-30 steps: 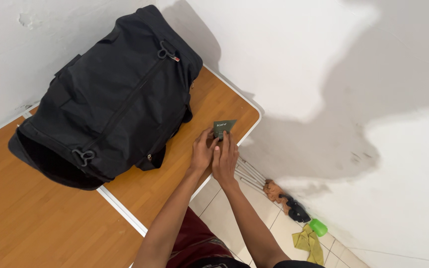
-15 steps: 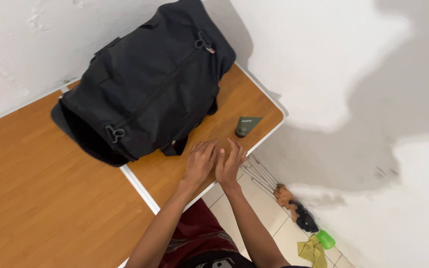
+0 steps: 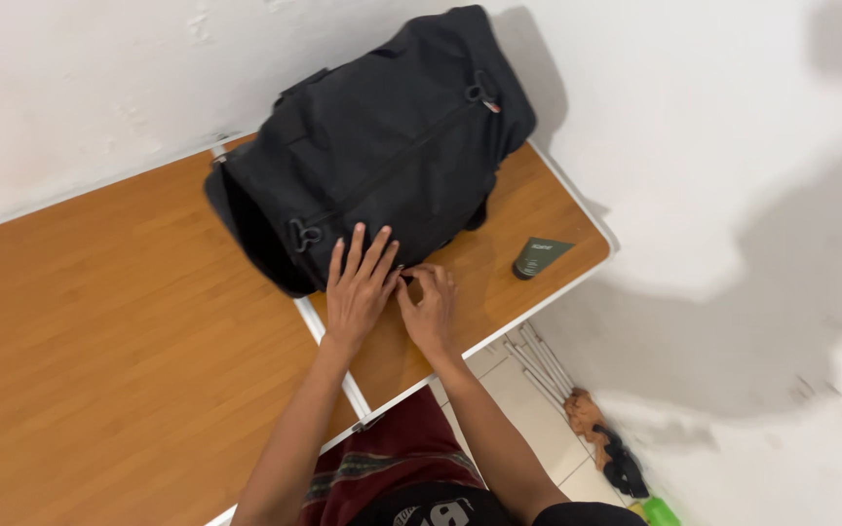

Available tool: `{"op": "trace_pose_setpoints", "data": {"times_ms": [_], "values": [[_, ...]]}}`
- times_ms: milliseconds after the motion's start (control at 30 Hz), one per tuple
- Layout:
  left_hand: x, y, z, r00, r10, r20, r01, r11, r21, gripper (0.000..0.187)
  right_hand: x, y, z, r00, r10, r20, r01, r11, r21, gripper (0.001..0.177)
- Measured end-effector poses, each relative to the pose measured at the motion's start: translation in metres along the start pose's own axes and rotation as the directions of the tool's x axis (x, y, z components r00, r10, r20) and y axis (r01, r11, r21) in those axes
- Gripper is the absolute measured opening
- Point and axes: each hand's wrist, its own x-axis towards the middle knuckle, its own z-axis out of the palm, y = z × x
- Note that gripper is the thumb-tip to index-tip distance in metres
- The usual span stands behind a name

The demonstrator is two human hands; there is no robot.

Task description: The person unzips a black duffel bag, removes several toiletries and a black shirt, and then folds the shirt and a child-sized onesie on a wooden table.

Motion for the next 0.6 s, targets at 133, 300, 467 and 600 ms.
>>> {"op": "trace_pose_setpoints", "data": {"times_ms": [133,300,467,600], "values": [[-0.003,-0.014,-0.005,0.995,0.066,0.071,-0.069,0.997,0.033,0.046,-0.003,-0.006,0.017,0.999,0.045,-0.015,-0.046,0.998,-0.050,0.024],[-0.002,-0.023,-0.008,0.991,0.096,0.094,-0.101,0.994,0.046,0.049,-0.003,-0.012,0.024,0.992,0.122,-0.044,-0.124,0.991,-0.052,0.018],[0.000,-0.032,-0.008,0.990,0.111,0.089,-0.117,0.991,0.061,0.047,0.003,-0.015,0.022,0.990,0.140,-0.032,-0.142,0.989,-0.037,0.019],[0.001,-0.047,-0.015,0.990,0.096,0.100,-0.105,0.991,0.087,0.045,0.005,-0.009,0.023,1.000,0.003,-0.014,-0.004,0.994,-0.105,0.013]]}}
